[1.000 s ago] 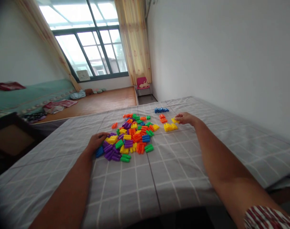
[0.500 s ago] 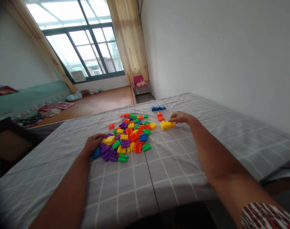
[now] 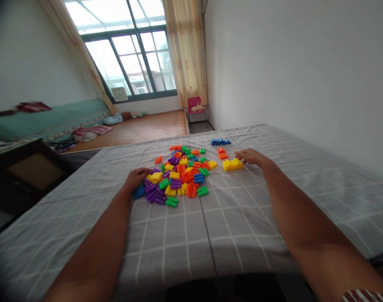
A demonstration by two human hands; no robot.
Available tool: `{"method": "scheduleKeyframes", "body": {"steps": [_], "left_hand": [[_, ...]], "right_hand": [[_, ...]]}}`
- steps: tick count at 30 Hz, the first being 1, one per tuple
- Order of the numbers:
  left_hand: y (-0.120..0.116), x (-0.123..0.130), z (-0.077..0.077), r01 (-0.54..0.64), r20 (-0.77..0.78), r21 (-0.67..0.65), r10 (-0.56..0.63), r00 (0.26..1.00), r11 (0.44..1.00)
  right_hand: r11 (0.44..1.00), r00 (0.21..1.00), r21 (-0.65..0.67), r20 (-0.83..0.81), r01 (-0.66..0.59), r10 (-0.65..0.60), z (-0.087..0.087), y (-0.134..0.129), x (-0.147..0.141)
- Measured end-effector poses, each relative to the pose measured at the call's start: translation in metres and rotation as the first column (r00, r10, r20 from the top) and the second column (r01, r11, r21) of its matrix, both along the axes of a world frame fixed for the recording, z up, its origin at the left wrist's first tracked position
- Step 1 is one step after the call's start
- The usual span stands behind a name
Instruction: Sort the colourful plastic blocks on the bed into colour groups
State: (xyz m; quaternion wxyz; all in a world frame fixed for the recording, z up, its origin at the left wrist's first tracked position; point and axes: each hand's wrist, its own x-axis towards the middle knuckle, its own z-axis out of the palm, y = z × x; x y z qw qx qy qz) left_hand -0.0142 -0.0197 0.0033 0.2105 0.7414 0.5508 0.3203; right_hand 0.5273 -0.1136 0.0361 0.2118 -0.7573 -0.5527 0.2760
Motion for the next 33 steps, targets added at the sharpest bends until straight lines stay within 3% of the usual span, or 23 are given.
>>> {"method": "scheduleKeyframes", "body": {"steps": [2,4,6,8,10,12,13,15,17,20,23,25,31,33], "left_hand": [[-0.001,0.001,0.0,-0.006,-0.007,0.005,0.006,1.0,1.0],[-0.001,0.002,-0.001,-0.009,-0.004,0.005,0.009,1.0,1.0],[0.0,0.002,-0.004,-0.012,0.011,0.009,0.012,1.0,1.0],[0.001,0.002,-0.006,-0.016,0.022,0.017,0.016,1.0,1.0],[0.002,0.003,-0.008,-0.024,0.023,0.021,0.024,0.999,0.999],[0.002,0.004,-0.009,-0.033,0.032,0.027,0.032,0.999,0.999],[0.001,0.005,-0.009,-0.038,0.038,0.031,0.036,0.999,0.999],[0.001,0.006,-0.009,-0.042,0.045,0.037,0.041,0.998,0.998],[0.0,0.006,-0.009,-0.034,0.043,0.037,0.032,0.999,0.999],[0.0,0.006,-0.009,-0.012,0.038,0.039,0.01,0.999,0.999],[0.0,0.005,-0.008,-0.003,0.031,0.048,0.001,1.0,0.999],[0.0,0.005,-0.008,-0.007,0.031,0.045,0.005,1.0,0.999],[0.002,0.007,-0.01,-0.014,0.05,0.041,0.012,0.999,0.999],[0.002,0.007,-0.01,-0.011,0.049,0.045,0.009,0.999,0.999]], "right_hand": [[0.988,0.993,0.152,0.109,0.022,-0.038,0.001,0.001,0.002],[0.936,0.97,0.35,0.218,0.027,-0.11,0.005,0.002,-0.002],[0.862,0.952,0.506,0.258,0.014,-0.167,0.013,0.002,-0.018],[0.815,0.96,0.579,0.25,-0.042,-0.128,0.023,0.002,-0.049],[0.793,0.967,0.583,0.252,-0.177,0.03,0.031,0.003,-0.092],[0.752,0.921,0.536,0.291,-0.382,0.26,0.036,0.004,-0.142],[0.705,0.868,0.508,0.325,-0.495,0.375,0.037,0.006,-0.168],[0.558,0.724,0.462,0.404,-0.689,0.559,0.037,0.01,-0.218],[0.436,0.602,0.422,0.464,-0.795,0.65,0.033,0.018,-0.262],[0.365,0.466,0.291,0.514,-0.884,0.72,0.024,0.035,-0.311],[0.342,0.374,0.162,0.524,-0.926,0.765,0.018,0.052,-0.334],[0.358,0.369,0.13,0.538,-0.925,0.758,0.019,0.061,-0.336],[0.565,0.512,0.094,0.564,-0.82,0.649,0.033,0.065,-0.324],[0.596,0.536,0.083,0.548,-0.799,0.642,0.035,0.064,-0.325]]}}
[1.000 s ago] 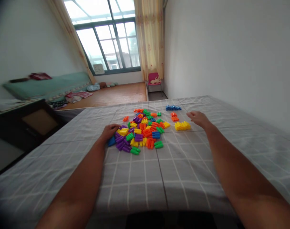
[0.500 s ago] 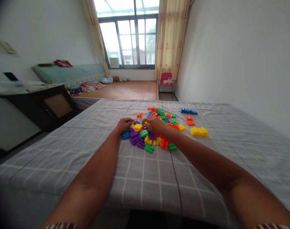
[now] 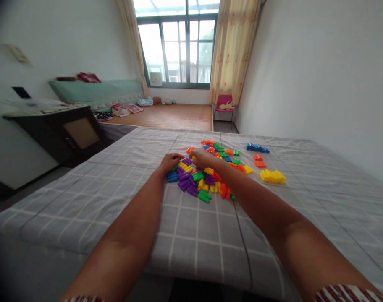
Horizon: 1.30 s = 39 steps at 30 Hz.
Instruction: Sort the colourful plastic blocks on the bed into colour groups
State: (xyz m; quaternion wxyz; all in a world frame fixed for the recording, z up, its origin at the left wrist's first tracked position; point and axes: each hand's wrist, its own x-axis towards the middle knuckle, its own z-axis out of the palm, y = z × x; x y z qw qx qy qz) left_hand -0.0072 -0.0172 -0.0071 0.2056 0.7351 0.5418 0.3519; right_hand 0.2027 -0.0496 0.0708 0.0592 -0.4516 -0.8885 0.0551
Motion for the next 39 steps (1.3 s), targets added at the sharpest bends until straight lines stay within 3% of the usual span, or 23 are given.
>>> {"method": "scheduleKeyframes", "body": {"steps": [8,15,22,29,32,37,39], "left_hand": [[0.0,-0.001,0.001,0.021,-0.023,0.012,-0.02,1.0,1.0],[0.0,-0.001,-0.001,0.015,0.005,0.001,-0.015,1.0,1.0],[-0.002,0.001,0.001,-0.019,0.001,-0.021,0.019,1.0,1.0],[0.003,0.001,-0.003,-0.031,0.008,-0.046,0.032,0.999,0.998],[0.003,0.0,-0.004,-0.017,0.011,-0.032,0.017,1.0,0.999],[0.004,-0.001,-0.005,-0.017,0.024,-0.04,0.018,1.0,0.999],[0.005,-0.001,-0.006,-0.015,0.02,-0.042,0.016,1.0,0.999]], "right_hand": [[0.97,0.965,0.045,0.129,-0.237,0.23,-0.01,-0.004,-0.024],[0.973,0.962,0.029,0.159,-0.231,0.224,-0.009,-0.001,-0.028],[0.991,0.993,0.053,0.007,-0.121,0.121,-0.002,0.003,0.005],[0.984,0.946,-0.161,-0.323,-0.08,0.024,-0.005,0.018,0.031],[0.979,0.962,-0.192,-0.273,-0.066,0.012,-0.003,0.019,0.036],[0.922,0.97,-0.318,-0.17,-0.221,0.174,0.006,0.014,0.049],[0.915,0.967,-0.336,-0.192,-0.225,0.168,0.007,0.011,0.054]]}}
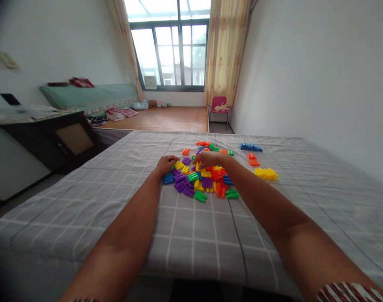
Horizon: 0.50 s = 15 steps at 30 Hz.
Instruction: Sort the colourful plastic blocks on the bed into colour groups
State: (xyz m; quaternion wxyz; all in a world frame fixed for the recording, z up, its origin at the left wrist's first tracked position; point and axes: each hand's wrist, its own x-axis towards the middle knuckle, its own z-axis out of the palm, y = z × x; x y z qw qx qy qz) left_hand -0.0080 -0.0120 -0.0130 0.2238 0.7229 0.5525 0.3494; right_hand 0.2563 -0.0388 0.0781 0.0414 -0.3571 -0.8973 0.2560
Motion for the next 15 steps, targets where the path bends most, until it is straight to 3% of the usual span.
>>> {"method": "scheduleKeyframes", "body": {"steps": [4,7,11,15], "left_hand": [[0.003,-0.002,-0.001,0.007,-0.027,0.023,-0.007,1.0,1.0],[0.003,-0.004,0.0,0.004,-0.046,0.027,-0.003,0.999,1.0],[0.003,-0.007,0.003,0.023,-0.062,0.022,-0.021,0.998,1.0],[0.006,-0.01,0.004,0.036,-0.075,0.032,-0.034,0.997,0.999]], "right_hand": [[0.99,0.984,0.061,-0.134,0.126,-0.117,-0.002,-0.01,0.011],[0.973,0.929,0.056,-0.315,0.223,-0.195,0.001,-0.019,0.035],[0.904,0.742,-0.168,-0.523,0.393,-0.42,0.009,-0.032,0.101],[0.726,0.487,-0.287,-0.583,0.625,-0.65,0.01,-0.048,0.188]]}}
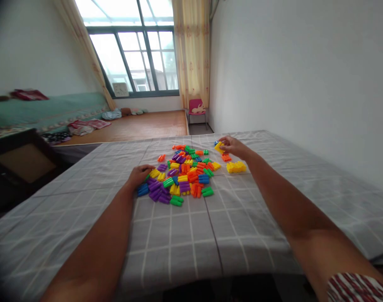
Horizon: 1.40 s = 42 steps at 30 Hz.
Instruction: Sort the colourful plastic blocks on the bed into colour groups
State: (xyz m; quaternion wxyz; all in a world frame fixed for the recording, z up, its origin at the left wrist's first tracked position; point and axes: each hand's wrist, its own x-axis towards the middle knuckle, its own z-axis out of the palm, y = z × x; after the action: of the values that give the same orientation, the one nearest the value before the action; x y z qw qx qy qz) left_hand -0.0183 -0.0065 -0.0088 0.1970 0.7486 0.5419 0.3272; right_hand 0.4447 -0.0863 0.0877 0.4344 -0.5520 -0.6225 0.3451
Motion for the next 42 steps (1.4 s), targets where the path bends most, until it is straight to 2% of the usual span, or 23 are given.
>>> {"method": "scheduleKeyframes", "body": {"steps": [2,4,5,7,10,12,17,22,28,34,37,42], "left_hand": [[0.001,-0.001,0.0,-0.005,-0.015,-0.006,0.005,1.0,1.0],[0.0,-0.002,0.001,-0.01,-0.028,-0.012,0.009,1.0,1.0],[0.0,-0.001,0.002,-0.014,-0.033,-0.013,0.014,0.999,1.0],[-0.002,-0.001,0.003,-0.021,-0.042,-0.017,0.021,0.999,1.0],[-0.004,0.001,0.007,-0.024,-0.034,-0.024,0.023,0.999,0.999],[-0.005,0.002,0.009,-0.022,-0.019,-0.018,0.021,1.0,1.0],[-0.007,0.001,0.011,-0.018,-0.024,-0.001,0.018,1.0,1.0],[-0.009,0.001,0.012,-0.032,-0.048,-0.023,0.03,0.998,0.999],[-0.01,0.003,0.015,-0.047,-0.038,-0.034,0.046,0.998,0.998],[-0.009,0.001,0.012,-0.033,-0.018,-0.035,0.032,0.999,0.999],[-0.012,0.004,0.014,-0.044,-0.007,-0.032,0.044,0.999,0.999],[-0.012,0.007,0.012,-0.047,0.006,-0.039,0.047,0.999,0.998]], "right_hand": [[0.989,0.989,-0.037,-0.022,0.144,-0.145,-0.004,-0.011,0.037],[0.979,0.982,-0.072,-0.007,0.19,-0.191,-0.009,-0.026,0.062],[0.982,0.986,-0.087,0.014,0.168,-0.167,-0.011,-0.034,0.07],[0.992,0.997,-0.117,0.072,0.05,-0.042,-0.013,-0.049,0.076],[0.976,0.972,-0.171,0.169,-0.136,0.165,-0.017,-0.065,0.067],[0.971,0.951,-0.17,0.231,-0.169,0.206,-0.022,-0.069,0.058],[0.988,0.891,-0.066,0.427,-0.139,0.153,-0.038,-0.069,0.047],[0.992,0.818,0.107,0.575,-0.062,-0.011,-0.046,-0.07,0.054],[0.985,0.812,0.031,0.571,-0.171,0.123,-0.056,-0.076,0.057],[0.987,0.828,0.029,0.547,-0.161,0.119,-0.06,-0.076,0.056],[0.99,0.835,0.05,0.543,-0.131,0.083,-0.059,-0.078,0.057],[0.98,0.86,0.198,0.502,-0.007,-0.095,-0.055,-0.082,0.04]]}}
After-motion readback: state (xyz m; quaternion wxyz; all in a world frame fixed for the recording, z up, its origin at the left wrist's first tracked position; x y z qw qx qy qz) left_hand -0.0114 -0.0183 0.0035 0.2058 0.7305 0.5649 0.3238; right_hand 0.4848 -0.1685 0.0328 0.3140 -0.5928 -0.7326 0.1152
